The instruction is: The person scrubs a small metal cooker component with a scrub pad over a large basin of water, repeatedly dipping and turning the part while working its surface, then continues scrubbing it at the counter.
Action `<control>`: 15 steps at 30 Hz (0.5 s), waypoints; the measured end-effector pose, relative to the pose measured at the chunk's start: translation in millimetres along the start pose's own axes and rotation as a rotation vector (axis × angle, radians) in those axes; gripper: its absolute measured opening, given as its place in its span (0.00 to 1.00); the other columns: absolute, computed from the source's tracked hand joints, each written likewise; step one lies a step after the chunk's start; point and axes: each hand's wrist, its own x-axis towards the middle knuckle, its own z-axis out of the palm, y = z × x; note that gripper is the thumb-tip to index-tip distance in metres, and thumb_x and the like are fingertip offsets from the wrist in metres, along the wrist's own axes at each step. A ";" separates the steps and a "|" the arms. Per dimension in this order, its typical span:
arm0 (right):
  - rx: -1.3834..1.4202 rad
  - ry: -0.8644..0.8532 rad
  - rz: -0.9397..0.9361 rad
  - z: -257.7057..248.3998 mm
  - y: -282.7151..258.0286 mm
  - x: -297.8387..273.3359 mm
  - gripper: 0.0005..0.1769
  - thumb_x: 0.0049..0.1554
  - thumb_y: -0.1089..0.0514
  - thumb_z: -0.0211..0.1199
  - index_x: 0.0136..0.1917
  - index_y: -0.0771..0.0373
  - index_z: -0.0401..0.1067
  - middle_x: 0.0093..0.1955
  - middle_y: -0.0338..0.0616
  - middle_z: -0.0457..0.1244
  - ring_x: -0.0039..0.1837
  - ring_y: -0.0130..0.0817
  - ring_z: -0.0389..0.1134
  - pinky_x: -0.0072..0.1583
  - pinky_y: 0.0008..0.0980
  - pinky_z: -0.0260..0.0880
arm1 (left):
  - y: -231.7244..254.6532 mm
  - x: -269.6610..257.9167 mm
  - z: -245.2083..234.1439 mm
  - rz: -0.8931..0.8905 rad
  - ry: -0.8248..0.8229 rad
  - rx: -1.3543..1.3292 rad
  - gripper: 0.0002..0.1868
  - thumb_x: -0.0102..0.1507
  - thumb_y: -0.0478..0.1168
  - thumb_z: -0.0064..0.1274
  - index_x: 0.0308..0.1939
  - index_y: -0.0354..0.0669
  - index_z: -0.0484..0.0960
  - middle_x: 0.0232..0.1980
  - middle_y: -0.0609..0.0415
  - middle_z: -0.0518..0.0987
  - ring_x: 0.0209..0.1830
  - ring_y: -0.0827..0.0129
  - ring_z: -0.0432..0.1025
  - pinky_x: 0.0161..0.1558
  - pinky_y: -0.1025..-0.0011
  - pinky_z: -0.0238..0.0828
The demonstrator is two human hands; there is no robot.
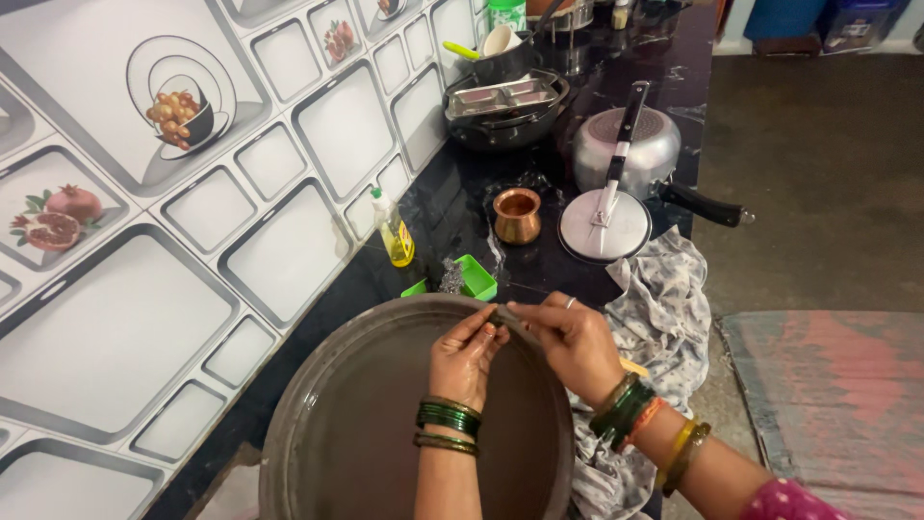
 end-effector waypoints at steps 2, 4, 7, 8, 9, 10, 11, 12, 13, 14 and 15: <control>-0.116 -0.092 -0.069 -1.7 2.5 -1.9 0.21 0.52 0.71 0.62 0.55 0.56 0.82 0.38 0.44 0.67 0.40 0.34 0.68 0.43 0.31 0.67 | 0.1 0.1 0.7 0.003 0.014 -0.019 0.13 0.64 0.26 0.54 0.52 0.30 0.85 0.49 0.47 0.85 0.46 0.67 0.79 0.51 0.69 0.79; -0.136 -0.134 -0.048 -4.6 5.8 -3.8 0.19 0.52 0.70 0.63 0.55 0.57 0.82 0.38 0.44 0.68 0.40 0.32 0.68 0.44 0.30 0.66 | 0.1 0.0 2.0 0.005 0.024 -0.035 0.13 0.64 0.26 0.54 0.52 0.31 0.84 0.50 0.47 0.85 0.48 0.67 0.79 0.52 0.70 0.78; -0.006 -0.095 0.105 -4.8 10.0 -5.4 0.18 0.54 0.70 0.63 0.56 0.59 0.81 0.36 0.45 0.67 0.39 0.32 0.67 0.44 0.29 0.66 | 1.4 -1.4 1.7 0.005 0.026 -0.047 0.13 0.64 0.25 0.54 0.52 0.31 0.84 0.50 0.47 0.85 0.48 0.66 0.79 0.52 0.70 0.78; 0.041 -0.066 0.144 -4.1 11.2 -4.9 0.18 0.55 0.70 0.62 0.57 0.59 0.81 0.35 0.46 0.66 0.39 0.33 0.66 0.44 0.30 0.66 | 1.0 -1.2 1.8 0.007 0.021 -0.052 0.13 0.64 0.25 0.54 0.52 0.30 0.84 0.49 0.47 0.85 0.47 0.66 0.79 0.52 0.69 0.79; 0.087 -0.037 0.183 -2.8 11.7 -4.3 0.18 0.56 0.70 0.61 0.58 0.59 0.81 0.35 0.46 0.65 0.40 0.33 0.65 0.44 0.30 0.65 | 0.4 -0.5 1.9 0.009 0.015 -0.058 0.13 0.64 0.26 0.54 0.52 0.30 0.84 0.49 0.47 0.85 0.46 0.66 0.79 0.52 0.68 0.79; 0.092 -0.022 0.165 -1.3 11.6 -3.7 0.18 0.56 0.70 0.62 0.58 0.59 0.81 0.35 0.46 0.65 0.39 0.34 0.64 0.44 0.31 0.65 | -0.6 -0.1 1.8 0.009 0.009 -0.049 0.13 0.64 0.26 0.54 0.53 0.30 0.84 0.49 0.47 0.85 0.46 0.66 0.79 0.52 0.68 0.79; 0.097 -0.007 0.148 0.8 10.7 -3.4 0.18 0.56 0.69 0.63 0.58 0.59 0.81 0.35 0.47 0.65 0.39 0.35 0.63 0.43 0.31 0.64 | -1.8 0.2 1.6 0.010 0.003 -0.040 0.14 0.64 0.26 0.54 0.53 0.30 0.84 0.48 0.48 0.85 0.45 0.66 0.79 0.52 0.69 0.79; 0.102 0.008 0.131 3.2 9.1 -3.2 0.17 0.56 0.69 0.63 0.58 0.59 0.81 0.34 0.47 0.65 0.38 0.36 0.63 0.43 0.32 0.64 | -3.0 0.4 1.1 0.010 -0.004 -0.031 0.14 0.64 0.26 0.54 0.53 0.30 0.84 0.48 0.49 0.85 0.45 0.67 0.79 0.52 0.69 0.79; 0.057 -0.002 0.093 4.4 6.9 -3.9 0.18 0.55 0.69 0.63 0.57 0.58 0.81 0.35 0.45 0.65 0.38 0.35 0.64 0.43 0.32 0.65 | -4.0 0.4 0.4 0.014 -0.019 -0.035 0.14 0.64 0.26 0.54 0.54 0.29 0.84 0.47 0.49 0.85 0.44 0.67 0.78 0.52 0.69 0.79; 0.012 -0.012 0.055 5.4 3.8 -5.8 0.18 0.54 0.69 0.63 0.57 0.57 0.81 0.35 0.44 0.66 0.38 0.34 0.66 0.42 0.31 0.66 | -4.6 0.5 -0.7 0.017 -0.035 -0.038 0.14 0.65 0.26 0.54 0.55 0.29 0.84 0.46 0.49 0.84 0.44 0.67 0.78 0.52 0.69 0.79; -0.032 -0.022 0.017 6.0 0.5 -6.6 0.19 0.53 0.69 0.63 0.57 0.57 0.81 0.36 0.43 0.66 0.38 0.33 0.68 0.42 0.31 0.67 | -5.1 0.3 -1.4 0.021 -0.051 -0.041 0.15 0.65 0.26 0.54 0.55 0.29 0.84 0.45 0.50 0.84 0.44 0.67 0.78 0.52 0.69 0.78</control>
